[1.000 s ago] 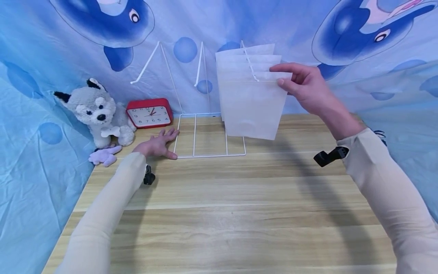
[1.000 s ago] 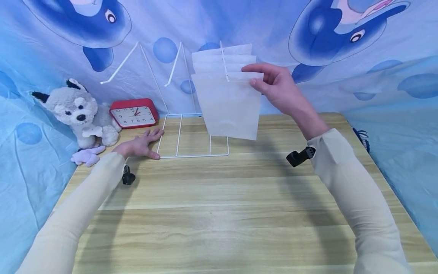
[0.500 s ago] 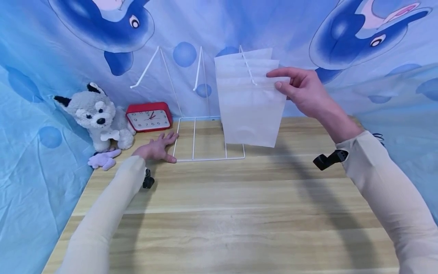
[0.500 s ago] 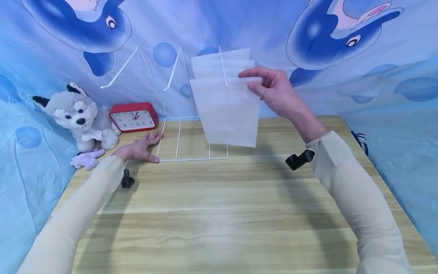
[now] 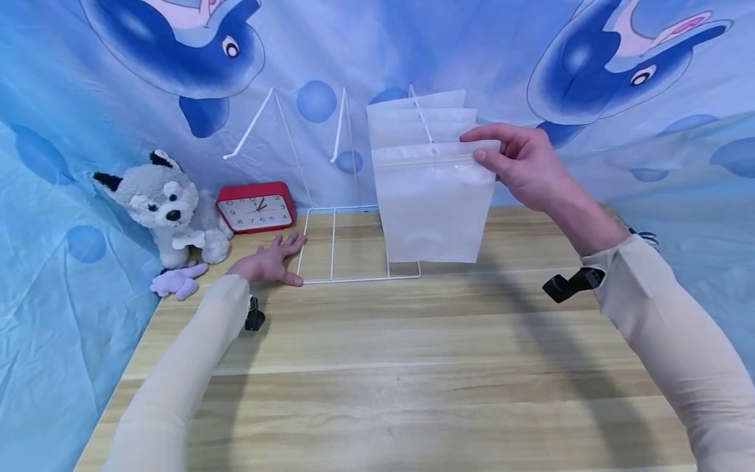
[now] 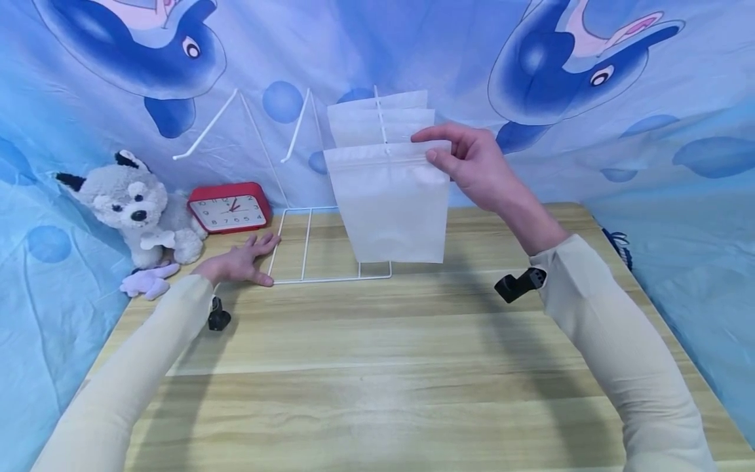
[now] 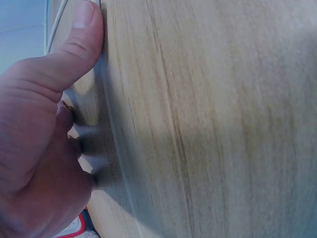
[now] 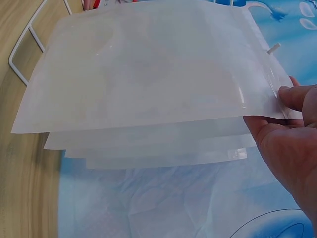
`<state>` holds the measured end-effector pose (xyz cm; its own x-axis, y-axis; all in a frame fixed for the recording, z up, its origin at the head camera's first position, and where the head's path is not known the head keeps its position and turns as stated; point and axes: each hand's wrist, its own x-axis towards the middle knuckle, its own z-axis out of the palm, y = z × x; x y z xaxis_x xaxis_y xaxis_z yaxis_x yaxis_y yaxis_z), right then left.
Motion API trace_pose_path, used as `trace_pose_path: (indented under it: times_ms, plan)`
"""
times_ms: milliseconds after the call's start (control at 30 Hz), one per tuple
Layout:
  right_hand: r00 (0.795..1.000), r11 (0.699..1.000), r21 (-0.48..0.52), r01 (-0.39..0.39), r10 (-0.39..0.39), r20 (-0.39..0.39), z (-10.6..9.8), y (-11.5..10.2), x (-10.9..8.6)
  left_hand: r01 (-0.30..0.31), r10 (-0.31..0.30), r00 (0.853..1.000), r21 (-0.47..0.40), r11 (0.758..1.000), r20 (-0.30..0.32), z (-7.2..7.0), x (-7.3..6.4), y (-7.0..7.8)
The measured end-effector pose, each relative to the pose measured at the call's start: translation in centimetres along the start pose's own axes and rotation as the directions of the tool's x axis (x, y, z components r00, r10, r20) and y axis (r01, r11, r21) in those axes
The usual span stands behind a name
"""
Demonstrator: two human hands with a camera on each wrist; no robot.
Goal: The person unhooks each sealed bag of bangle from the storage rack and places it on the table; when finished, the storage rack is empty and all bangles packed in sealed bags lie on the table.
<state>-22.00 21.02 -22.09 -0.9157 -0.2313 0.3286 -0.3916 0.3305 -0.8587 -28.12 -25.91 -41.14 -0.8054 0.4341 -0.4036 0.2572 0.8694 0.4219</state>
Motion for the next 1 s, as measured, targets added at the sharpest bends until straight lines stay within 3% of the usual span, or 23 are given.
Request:
trace_pose_path:
  times_ms: [300,667,900,1000]
  plan:
    - [1.0,0.999,-0.026,0.02,-0.02,-0.017,-0.3,-0.7,-0.5,-0.009,0.009,1.0,-0.003,1.0,0.0,0.0,-0.1,0.1]
    - [0.999,0.998,0.052,0.031,-0.03,-0.016,-0.9,-1.2,-0.8,0.011,-0.011,1.0,-0.01,1.0,0.005,-0.1,-0.5,0.0]
    - [0.998,0.997,0.063,0.045,-0.042,-0.04,-3.1,-0.6,-1.6,0.013,-0.013,1.0,-0.007,1.0,0.0,-0.1,-0.4,0.1]
    - [0.999,0.996,0.085,-0.003,0.008,-0.051,-4.4,0.1,-2.2,0.008,-0.008,1.0,-0.004,1.0,0.006,-0.1,-0.4,0.4]
